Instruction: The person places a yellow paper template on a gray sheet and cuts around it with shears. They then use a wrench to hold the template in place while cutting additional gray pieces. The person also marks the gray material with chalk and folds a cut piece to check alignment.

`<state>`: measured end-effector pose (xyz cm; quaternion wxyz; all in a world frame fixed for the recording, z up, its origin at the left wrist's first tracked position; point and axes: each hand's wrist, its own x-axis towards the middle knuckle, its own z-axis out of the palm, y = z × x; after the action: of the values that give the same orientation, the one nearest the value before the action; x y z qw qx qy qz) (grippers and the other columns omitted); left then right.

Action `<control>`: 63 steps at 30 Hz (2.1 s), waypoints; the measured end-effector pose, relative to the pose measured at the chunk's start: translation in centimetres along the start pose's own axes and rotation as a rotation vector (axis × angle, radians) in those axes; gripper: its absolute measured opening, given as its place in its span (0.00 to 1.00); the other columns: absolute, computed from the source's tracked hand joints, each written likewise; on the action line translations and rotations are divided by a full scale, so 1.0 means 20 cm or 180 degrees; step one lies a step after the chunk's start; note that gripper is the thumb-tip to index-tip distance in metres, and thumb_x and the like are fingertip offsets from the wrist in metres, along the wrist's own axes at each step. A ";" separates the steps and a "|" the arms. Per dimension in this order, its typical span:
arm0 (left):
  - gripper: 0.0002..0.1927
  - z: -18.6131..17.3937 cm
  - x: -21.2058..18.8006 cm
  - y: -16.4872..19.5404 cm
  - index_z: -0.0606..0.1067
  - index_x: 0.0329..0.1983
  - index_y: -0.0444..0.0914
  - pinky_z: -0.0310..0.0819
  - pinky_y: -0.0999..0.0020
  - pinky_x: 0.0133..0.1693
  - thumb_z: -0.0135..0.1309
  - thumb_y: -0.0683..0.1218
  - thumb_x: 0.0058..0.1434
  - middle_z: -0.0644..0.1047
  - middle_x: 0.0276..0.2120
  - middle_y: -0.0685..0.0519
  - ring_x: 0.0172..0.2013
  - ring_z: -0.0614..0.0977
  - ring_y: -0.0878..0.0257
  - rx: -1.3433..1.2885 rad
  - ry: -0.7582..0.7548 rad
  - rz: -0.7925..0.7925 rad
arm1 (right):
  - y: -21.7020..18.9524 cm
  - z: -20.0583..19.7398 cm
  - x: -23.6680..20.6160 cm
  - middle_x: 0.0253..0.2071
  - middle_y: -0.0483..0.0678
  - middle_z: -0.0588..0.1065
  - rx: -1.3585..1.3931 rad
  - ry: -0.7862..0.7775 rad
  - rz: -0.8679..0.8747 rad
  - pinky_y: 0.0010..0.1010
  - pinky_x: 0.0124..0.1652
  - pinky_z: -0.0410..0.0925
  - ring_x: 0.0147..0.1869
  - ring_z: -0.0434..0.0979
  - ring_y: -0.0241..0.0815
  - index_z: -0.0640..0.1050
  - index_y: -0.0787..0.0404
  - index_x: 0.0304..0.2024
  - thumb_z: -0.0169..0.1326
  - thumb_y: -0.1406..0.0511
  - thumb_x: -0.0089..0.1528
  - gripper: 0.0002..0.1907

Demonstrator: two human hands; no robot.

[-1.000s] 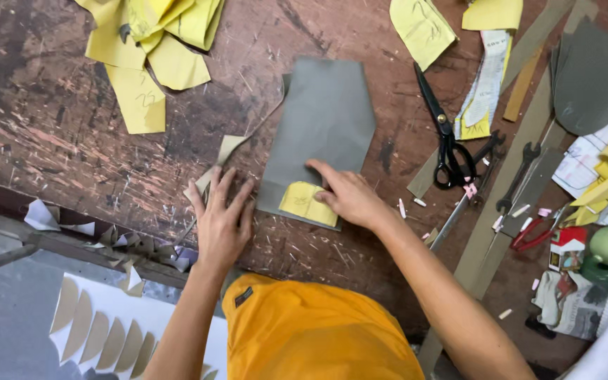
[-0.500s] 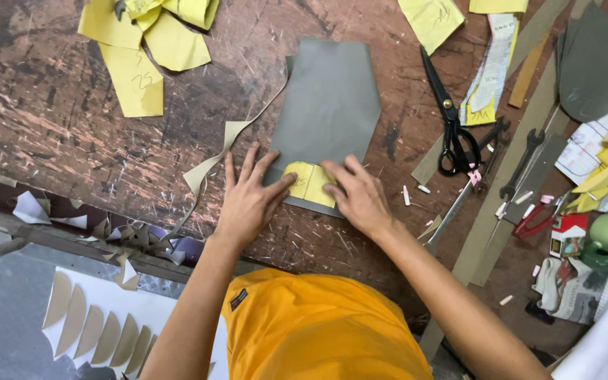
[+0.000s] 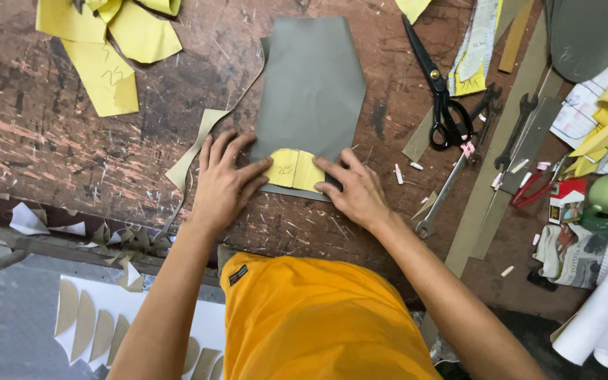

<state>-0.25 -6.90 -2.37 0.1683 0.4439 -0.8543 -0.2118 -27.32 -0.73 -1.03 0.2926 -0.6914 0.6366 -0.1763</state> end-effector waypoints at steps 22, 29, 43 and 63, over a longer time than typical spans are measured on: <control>0.28 0.24 -0.10 0.29 0.76 0.63 0.39 0.65 0.53 0.53 0.51 0.34 0.58 0.75 0.55 0.48 0.55 0.72 0.53 0.0299 0.0047 -0.0549 | 0.01 0.00 -0.01 0.38 0.50 0.67 0.0055 -0.0039 0.0125 0.41 0.42 0.70 0.40 0.75 0.49 0.78 0.51 0.60 0.64 0.62 0.58 0.26; 0.24 0.33 -0.10 0.46 0.74 0.61 0.35 0.60 0.49 0.65 0.53 0.42 0.60 0.72 0.61 0.44 0.65 0.69 0.50 0.0433 0.0286 -0.0350 | 0.02 0.00 -0.02 0.39 0.51 0.68 0.0023 0.0080 0.0021 0.43 0.43 0.70 0.42 0.76 0.53 0.79 0.50 0.59 0.64 0.62 0.58 0.26; 0.24 0.29 -0.07 0.50 0.75 0.59 0.37 0.58 0.47 0.63 0.58 0.53 0.65 0.71 0.62 0.44 0.63 0.69 0.48 0.0516 0.0639 -0.1076 | 0.03 -0.01 -0.03 0.38 0.50 0.70 0.0179 0.0083 0.0147 0.40 0.43 0.71 0.40 0.76 0.50 0.79 0.50 0.59 0.65 0.61 0.57 0.26; 0.22 0.28 -0.05 0.54 0.76 0.58 0.41 0.57 0.48 0.62 0.61 0.52 0.62 0.72 0.60 0.46 0.63 0.69 0.49 0.0430 0.0610 -0.1122 | 0.44 -0.27 -0.31 0.36 0.48 0.72 0.0305 0.1541 0.1244 0.29 0.33 0.67 0.32 0.71 0.37 0.81 0.62 0.49 0.65 0.68 0.59 0.16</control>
<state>-9.91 0.71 -1.74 0.1790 0.6149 -0.7557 -0.1371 -38.24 4.28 -1.71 0.1932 -0.4793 0.7995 -0.3061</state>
